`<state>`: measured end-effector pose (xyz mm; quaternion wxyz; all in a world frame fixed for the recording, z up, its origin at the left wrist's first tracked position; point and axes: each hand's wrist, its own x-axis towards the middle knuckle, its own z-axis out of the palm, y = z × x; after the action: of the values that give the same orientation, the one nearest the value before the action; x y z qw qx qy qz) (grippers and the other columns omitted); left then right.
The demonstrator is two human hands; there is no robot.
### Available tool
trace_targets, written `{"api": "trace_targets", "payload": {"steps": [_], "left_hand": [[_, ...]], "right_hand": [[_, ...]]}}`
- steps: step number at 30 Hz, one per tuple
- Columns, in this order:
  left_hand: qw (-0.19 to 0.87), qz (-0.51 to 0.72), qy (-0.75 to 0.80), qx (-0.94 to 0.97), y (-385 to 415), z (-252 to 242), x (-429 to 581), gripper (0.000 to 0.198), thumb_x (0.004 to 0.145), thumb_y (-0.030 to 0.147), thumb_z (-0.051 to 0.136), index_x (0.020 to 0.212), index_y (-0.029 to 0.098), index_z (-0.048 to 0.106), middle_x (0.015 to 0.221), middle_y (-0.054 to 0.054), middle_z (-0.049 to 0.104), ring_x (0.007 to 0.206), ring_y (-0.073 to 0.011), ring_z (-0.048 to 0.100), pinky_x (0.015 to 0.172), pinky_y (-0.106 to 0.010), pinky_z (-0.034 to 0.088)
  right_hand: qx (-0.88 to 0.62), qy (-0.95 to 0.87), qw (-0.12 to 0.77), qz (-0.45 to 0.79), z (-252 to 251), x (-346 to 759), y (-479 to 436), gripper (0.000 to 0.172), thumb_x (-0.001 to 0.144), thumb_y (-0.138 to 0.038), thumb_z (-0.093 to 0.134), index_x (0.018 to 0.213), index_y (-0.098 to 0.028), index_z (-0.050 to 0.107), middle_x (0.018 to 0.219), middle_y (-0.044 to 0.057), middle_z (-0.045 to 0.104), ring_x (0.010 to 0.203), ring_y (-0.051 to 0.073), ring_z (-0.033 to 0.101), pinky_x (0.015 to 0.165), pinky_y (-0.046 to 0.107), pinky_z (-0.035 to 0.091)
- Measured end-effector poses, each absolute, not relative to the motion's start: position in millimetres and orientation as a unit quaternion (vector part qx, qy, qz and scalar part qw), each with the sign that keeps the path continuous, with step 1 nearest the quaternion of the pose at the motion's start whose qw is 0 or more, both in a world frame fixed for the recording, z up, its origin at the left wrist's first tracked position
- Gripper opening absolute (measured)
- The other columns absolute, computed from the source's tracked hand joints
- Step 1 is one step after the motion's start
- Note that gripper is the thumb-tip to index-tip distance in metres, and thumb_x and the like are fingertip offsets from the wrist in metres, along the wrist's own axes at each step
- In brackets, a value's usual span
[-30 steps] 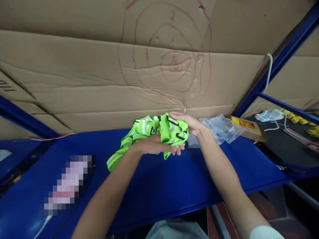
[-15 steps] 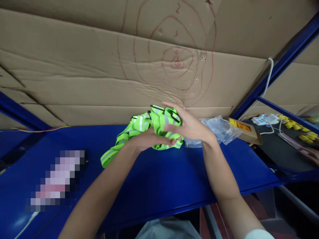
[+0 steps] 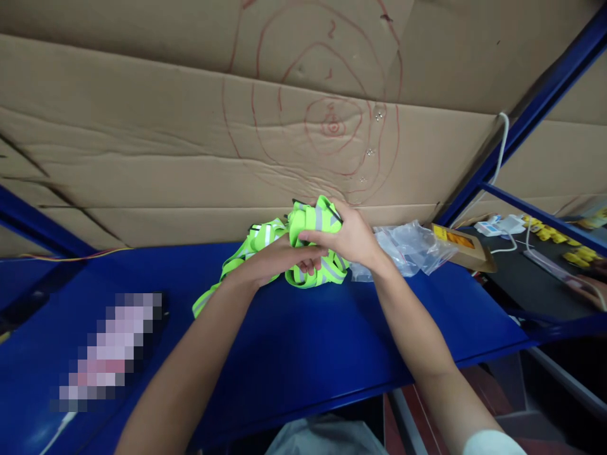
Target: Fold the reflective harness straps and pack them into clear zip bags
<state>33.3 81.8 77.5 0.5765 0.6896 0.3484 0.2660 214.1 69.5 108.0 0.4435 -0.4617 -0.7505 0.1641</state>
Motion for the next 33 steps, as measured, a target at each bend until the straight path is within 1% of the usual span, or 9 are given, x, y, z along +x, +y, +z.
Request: {"api": "trace_targets", "payload": {"steps": [6, 11, 16, 20, 23, 25, 28, 30, 33], "left_hand": [[0.463, 0.31, 0.418, 0.717, 82, 86, 22, 0.044, 0.075, 0.053, 0.083, 0.102, 0.02, 0.076, 0.083, -0.003, 0.074, 0.072, -0.0191, 0.067, 0.057, -0.024, 0.047], [0.504, 0.398, 0.314, 0.699, 80, 87, 25, 0.057, 0.074, 0.054, 0.085, 0.117, 0.019, 0.071, 0.103, -0.006, 0.076, 0.095, -0.0253, 0.071, 0.082, -0.032, 0.057], [0.535, 0.461, 0.296, 0.643, 78, 76, 27, 0.069, 0.067, 0.055, 0.09, 0.124, 0.022, 0.069, 0.117, -0.007, 0.074, 0.117, -0.0299, 0.066, 0.103, -0.039, 0.053], [0.573, 0.527, 0.172, 0.604, 79, 70, 39, 0.107, 0.063, 0.065, 0.089, 0.154, 0.038, 0.039, 0.148, -0.006, 0.057, 0.136, -0.0321, 0.055, 0.106, -0.04, 0.053], [0.388, 0.605, 0.172, 0.673, 80, 73, 48, 0.122, 0.064, 0.06, 0.091, 0.16, 0.046, 0.018, 0.17, -0.006, 0.023, 0.151, -0.0351, 0.038, 0.117, -0.046, 0.043], [0.165, 0.626, 0.215, 0.731, 81, 74, 49, 0.113, 0.063, 0.059, 0.092, 0.157, 0.037, 0.032, 0.173, -0.01, 0.011, 0.156, -0.0409, 0.022, 0.124, -0.054, 0.031], [-0.051, 0.592, 0.252, 0.764, 80, 73, 46, 0.066, 0.084, 0.052, 0.078, 0.14, 0.025, 0.057, 0.165, -0.015, 0.034, 0.155, -0.0393, 0.028, 0.125, -0.057, 0.027], [-0.063, 0.617, 0.243, 0.745, 77, 70, 46, 0.041, 0.097, 0.036, 0.065, 0.136, 0.023, 0.06, 0.151, -0.014, 0.054, 0.146, -0.031, 0.046, 0.122, -0.052, 0.036], [0.021, 0.675, 0.232, 0.7, 74, 64, 52, 0.04, 0.1, 0.026, 0.061, 0.139, 0.023, 0.057, 0.141, -0.012, 0.064, 0.139, -0.025, 0.054, 0.12, -0.046, 0.04]], "right_hand": [[-0.441, -0.682, 0.529, 0.247, 107, 204, 69, 0.048, 0.074, -0.053, 0.082, 0.105, -0.018, 0.07, 0.093, 0.002, 0.073, 0.084, 0.018, 0.065, 0.079, 0.03, 0.052], [-0.385, -0.606, 0.571, 0.398, 101, 197, 70, 0.053, 0.077, -0.062, 0.078, 0.108, -0.019, 0.07, 0.096, 0.004, 0.075, 0.082, 0.021, 0.07, 0.073, 0.033, 0.058], [-0.344, -0.543, 0.535, 0.548, 103, 187, 63, 0.057, 0.084, -0.065, 0.068, 0.117, -0.018, 0.07, 0.097, 0.008, 0.077, 0.068, 0.022, 0.069, 0.047, 0.031, 0.053], [-0.344, -0.494, 0.555, 0.574, 100, 186, 69, 0.059, 0.084, -0.068, 0.067, 0.119, -0.02, 0.07, 0.098, 0.008, 0.078, 0.074, 0.023, 0.073, 0.047, 0.03, 0.055], [-0.365, -0.455, 0.616, 0.53, 96, 188, 77, 0.059, 0.079, -0.066, 0.075, 0.114, -0.019, 0.071, 0.105, 0.008, 0.079, 0.088, 0.024, 0.075, 0.066, 0.031, 0.062], [-0.373, -0.452, 0.656, 0.476, 94, 188, 80, 0.054, 0.075, -0.059, 0.082, 0.109, -0.018, 0.072, 0.106, 0.007, 0.078, 0.093, 0.023, 0.074, 0.077, 0.03, 0.062], [-0.366, -0.471, 0.678, 0.429, 95, 186, 77, 0.048, 0.075, -0.053, 0.083, 0.105, -0.018, 0.072, 0.101, 0.005, 0.078, 0.089, 0.019, 0.073, 0.077, 0.027, 0.06], [-0.371, -0.471, 0.676, 0.427, 96, 184, 74, 0.049, 0.075, -0.054, 0.083, 0.105, -0.018, 0.072, 0.093, 0.004, 0.077, 0.078, 0.017, 0.071, 0.068, 0.026, 0.059], [-0.379, -0.455, 0.675, 0.44, 96, 179, 70, 0.052, 0.074, -0.056, 0.082, 0.107, -0.017, 0.07, 0.087, 0.002, 0.076, 0.068, 0.015, 0.069, 0.058, 0.024, 0.056]]}}
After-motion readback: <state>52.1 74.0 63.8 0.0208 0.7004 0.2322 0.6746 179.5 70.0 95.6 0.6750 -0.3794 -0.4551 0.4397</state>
